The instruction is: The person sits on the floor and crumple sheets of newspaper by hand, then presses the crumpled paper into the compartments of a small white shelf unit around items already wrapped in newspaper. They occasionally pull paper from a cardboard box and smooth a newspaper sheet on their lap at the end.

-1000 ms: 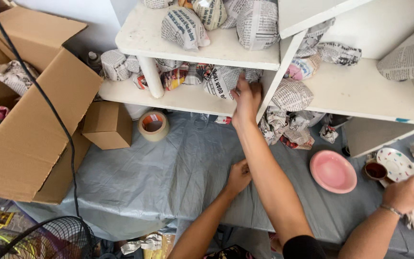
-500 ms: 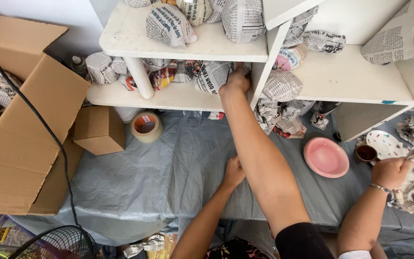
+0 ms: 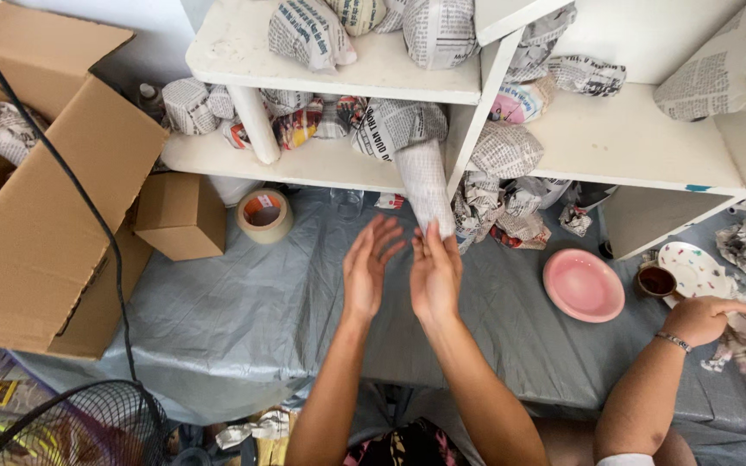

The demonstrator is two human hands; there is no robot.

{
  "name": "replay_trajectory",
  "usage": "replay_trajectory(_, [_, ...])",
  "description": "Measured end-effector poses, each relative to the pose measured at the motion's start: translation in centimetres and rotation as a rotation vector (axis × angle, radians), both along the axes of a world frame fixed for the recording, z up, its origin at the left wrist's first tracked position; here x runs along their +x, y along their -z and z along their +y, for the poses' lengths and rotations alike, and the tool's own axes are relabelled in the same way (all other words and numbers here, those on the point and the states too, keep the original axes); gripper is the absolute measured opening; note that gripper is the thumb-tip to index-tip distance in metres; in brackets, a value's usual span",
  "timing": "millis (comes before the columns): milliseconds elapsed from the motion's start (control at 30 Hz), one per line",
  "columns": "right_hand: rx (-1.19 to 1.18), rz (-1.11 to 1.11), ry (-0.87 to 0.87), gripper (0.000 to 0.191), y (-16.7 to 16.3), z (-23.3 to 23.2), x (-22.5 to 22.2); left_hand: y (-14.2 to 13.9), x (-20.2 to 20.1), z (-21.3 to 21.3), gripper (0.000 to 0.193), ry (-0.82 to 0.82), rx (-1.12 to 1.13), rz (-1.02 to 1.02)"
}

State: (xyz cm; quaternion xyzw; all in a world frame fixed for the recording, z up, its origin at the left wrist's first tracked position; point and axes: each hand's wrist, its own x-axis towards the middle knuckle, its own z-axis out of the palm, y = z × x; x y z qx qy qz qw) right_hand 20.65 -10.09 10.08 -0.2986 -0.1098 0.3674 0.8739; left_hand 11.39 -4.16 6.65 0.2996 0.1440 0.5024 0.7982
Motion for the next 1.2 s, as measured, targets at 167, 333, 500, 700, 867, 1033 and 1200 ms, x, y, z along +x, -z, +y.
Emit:
replay_trajectory(167, [0.087,-0.306,0.002,0.059,0.0,-5.2,0.1,-7.1,0.8,-1.6,0.056,0.099,0.317,0.135])
replay_trajectory(333, [0.038,-0.436,0.064,0.068,-1.4,-9.1,3.5,-7.4,3.5,-3.6,0.046,0.162,0.158,0.069])
replay_trajectory(500, [-0.162,-0.519,0.314,0.067,-4.0,-10.6,6.9,-7.9,7.9,-5.8,0.041,0.155,0.135,0.011])
replay_trajectory(700, [0.028,-0.541,0.474,0.052,-8.6,-9.8,16.1,-11.7,13.0,-6.9,0.048,0.201,0.457,0.119])
replay_trajectory(867, [-0.16,-0.734,0.646,0.052,-12.4,-6.4,28.1,-11.3,12.0,-6.9,0.03,0.272,0.752,0.341])
replay_trajectory(1033, [-0.24,-0.647,0.588,0.06,-13.2,-1.7,34.9,-8.5,11.6,-6.6,0.025,0.226,0.852,0.468])
replay_trajectory(1200, [-0.302,-0.567,0.514,0.053,-12.7,-1.4,36.3,-3.4,9.3,-6.4,0.027,0.262,0.905,0.623])
